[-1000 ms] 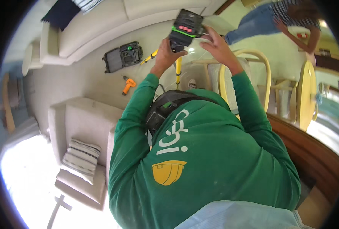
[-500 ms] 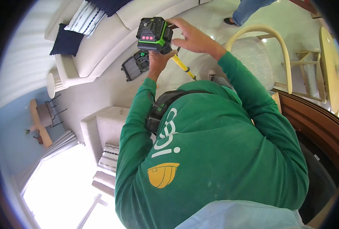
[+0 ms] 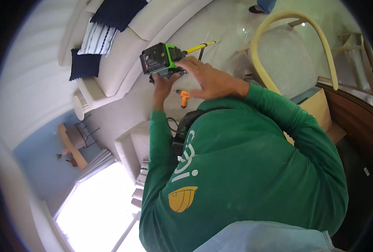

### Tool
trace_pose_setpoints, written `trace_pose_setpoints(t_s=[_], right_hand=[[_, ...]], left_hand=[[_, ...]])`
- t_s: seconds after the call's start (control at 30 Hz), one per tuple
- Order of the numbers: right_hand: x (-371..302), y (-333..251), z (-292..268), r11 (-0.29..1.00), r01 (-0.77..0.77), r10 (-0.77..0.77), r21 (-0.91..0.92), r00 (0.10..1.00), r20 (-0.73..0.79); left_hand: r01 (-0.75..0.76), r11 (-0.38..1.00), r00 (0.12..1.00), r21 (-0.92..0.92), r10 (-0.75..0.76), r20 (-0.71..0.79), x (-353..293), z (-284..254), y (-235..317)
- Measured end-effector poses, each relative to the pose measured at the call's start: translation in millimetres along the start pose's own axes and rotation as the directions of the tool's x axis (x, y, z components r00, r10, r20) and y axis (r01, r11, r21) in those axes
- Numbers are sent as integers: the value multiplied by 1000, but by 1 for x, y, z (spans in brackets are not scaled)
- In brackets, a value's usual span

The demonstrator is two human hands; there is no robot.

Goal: The person removes a laser level and battery from a case, attaches the battery, and mounts the device onto a yellow tripod.

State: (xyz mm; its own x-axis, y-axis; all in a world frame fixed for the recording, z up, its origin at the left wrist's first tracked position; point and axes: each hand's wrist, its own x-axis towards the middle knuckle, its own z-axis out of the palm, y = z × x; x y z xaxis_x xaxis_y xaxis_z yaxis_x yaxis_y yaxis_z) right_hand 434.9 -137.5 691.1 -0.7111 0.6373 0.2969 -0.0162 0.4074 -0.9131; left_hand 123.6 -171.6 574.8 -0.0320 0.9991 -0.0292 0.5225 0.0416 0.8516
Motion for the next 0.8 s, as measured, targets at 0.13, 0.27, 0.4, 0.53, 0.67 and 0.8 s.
trace_pose_setpoints(t_s=[0.13, 0.27, 0.4, 0.53, 0.67, 0.8], right_hand=[[-7, -10, 4, 999, -53, 54, -11, 997, 51], [-11, -3, 15, 998, -19, 19, -53, 1000, 6], [-13, -4, 21, 998, -47, 49, -40, 998, 48], [-15, 4, 33, 999, -36, 37, -28, 998, 51], [-25, 11, 32, 996, -51, 43, 74, 993, 106], [-40, 30, 37, 988, -127, 118, 93, 988, 98]], left_hand=[[161, 943, 920, -290, -249, -301, -19, -59, 63], [105, 990, 937, -93, -130, -326, -6, -67, 185], [251, 903, 959, 348, -184, -215, 4, -50, 241], [221, 741, 975, 634, -154, -159, 14, -30, 256], [232, 865, 972, 445, -220, -80, 13, -41, 255], [241, 820, 961, 519, -278, -6, 17, -50, 263]])
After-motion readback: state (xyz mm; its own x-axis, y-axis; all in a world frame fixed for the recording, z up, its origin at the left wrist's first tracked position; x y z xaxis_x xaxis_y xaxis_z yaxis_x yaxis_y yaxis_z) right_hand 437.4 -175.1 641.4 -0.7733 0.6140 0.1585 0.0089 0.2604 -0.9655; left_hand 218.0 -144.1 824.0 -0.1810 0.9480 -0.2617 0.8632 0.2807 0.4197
